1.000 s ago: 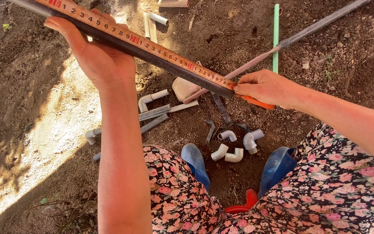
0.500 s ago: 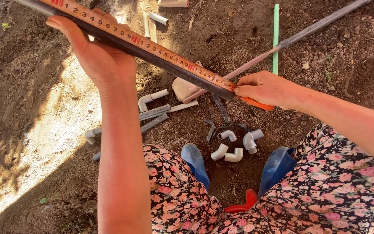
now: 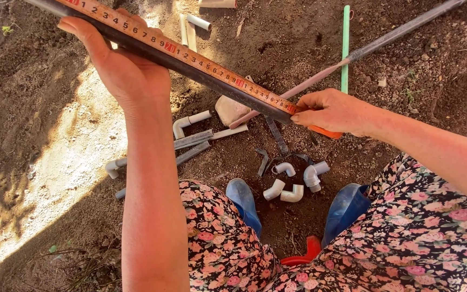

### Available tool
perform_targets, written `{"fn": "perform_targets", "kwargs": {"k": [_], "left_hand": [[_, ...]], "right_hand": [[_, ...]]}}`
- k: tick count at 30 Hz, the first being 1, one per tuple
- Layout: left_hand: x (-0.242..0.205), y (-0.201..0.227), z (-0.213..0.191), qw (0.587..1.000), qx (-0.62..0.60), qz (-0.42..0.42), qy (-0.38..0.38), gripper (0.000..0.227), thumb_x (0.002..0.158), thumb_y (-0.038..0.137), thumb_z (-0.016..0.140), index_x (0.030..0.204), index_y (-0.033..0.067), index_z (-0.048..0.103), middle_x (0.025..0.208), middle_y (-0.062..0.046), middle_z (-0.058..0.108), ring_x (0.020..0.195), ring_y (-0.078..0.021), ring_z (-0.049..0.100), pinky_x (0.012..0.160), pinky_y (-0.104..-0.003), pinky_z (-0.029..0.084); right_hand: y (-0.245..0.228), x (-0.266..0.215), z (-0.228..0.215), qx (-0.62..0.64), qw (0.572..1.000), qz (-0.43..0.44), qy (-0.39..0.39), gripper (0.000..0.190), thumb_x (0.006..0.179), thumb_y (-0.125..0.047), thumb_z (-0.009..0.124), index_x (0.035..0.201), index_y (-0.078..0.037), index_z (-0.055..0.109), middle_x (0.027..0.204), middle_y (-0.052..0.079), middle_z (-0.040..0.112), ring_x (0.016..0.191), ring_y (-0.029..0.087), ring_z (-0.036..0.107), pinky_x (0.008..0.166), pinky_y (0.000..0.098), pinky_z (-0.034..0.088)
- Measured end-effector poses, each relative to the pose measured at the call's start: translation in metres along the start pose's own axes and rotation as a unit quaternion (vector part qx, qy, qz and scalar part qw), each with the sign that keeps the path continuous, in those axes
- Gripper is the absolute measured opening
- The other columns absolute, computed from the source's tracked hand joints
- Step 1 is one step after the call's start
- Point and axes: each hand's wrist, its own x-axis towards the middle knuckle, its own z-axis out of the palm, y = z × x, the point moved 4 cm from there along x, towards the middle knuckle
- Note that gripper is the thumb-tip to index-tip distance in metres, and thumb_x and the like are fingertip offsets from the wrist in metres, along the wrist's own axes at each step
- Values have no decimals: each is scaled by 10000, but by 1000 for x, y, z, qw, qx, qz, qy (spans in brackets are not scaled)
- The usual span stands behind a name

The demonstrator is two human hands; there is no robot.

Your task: Measuring a PVC pipe with a tape measure and cutting it to size using a hand saw.

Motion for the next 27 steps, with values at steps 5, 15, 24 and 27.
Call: {"fn": "perform_targets", "kwargs": {"k": [5, 15, 24, 27], "left_hand": [[-3, -1, 2, 1000, -14, -14, 0, 493, 630, 506, 642, 799, 46, 593, 648, -72, 521, 559, -198, 460, 498, -364, 376], [-2, -4, 1, 1000, -16, -19, -6, 517, 607, 528, 658, 827, 65, 590, 684, -72, 531, 567, -191, 453, 516, -366, 382], [-3, -5, 3, 1000, -9, -16, -22, 480, 635, 518, 649, 801, 70, 606, 665, -56, 526, 563, -182, 447, 525, -357, 373], [-2, -4, 1, 1000, -14, -15, 9, 522, 611, 527, 653, 845, 66, 584, 704, -76, 516, 572, -189, 440, 504, -360, 368]], "right_hand": [[1, 1, -1, 5, 1000, -1, 11, 174, 939, -203, 557, 1000, -74, 657, 637, 82, 497, 481, 145, 346, 465, 256, 266], [-10, -9, 1, -30, 999, 12, 29, 197, 939, -208, 544, 1024, -88, 675, 703, 84, 551, 561, 153, 420, 539, 250, 320], [-6, -6, 1, -31, 999, 9, 34, 184, 931, -211, 555, 1016, -91, 665, 714, 81, 557, 565, 157, 423, 559, 268, 336], [-7, -8, 0, -45, 999, -1, 28, 191, 934, -227, 551, 1005, -91, 664, 688, 70, 538, 523, 146, 379, 517, 255, 294]]}}
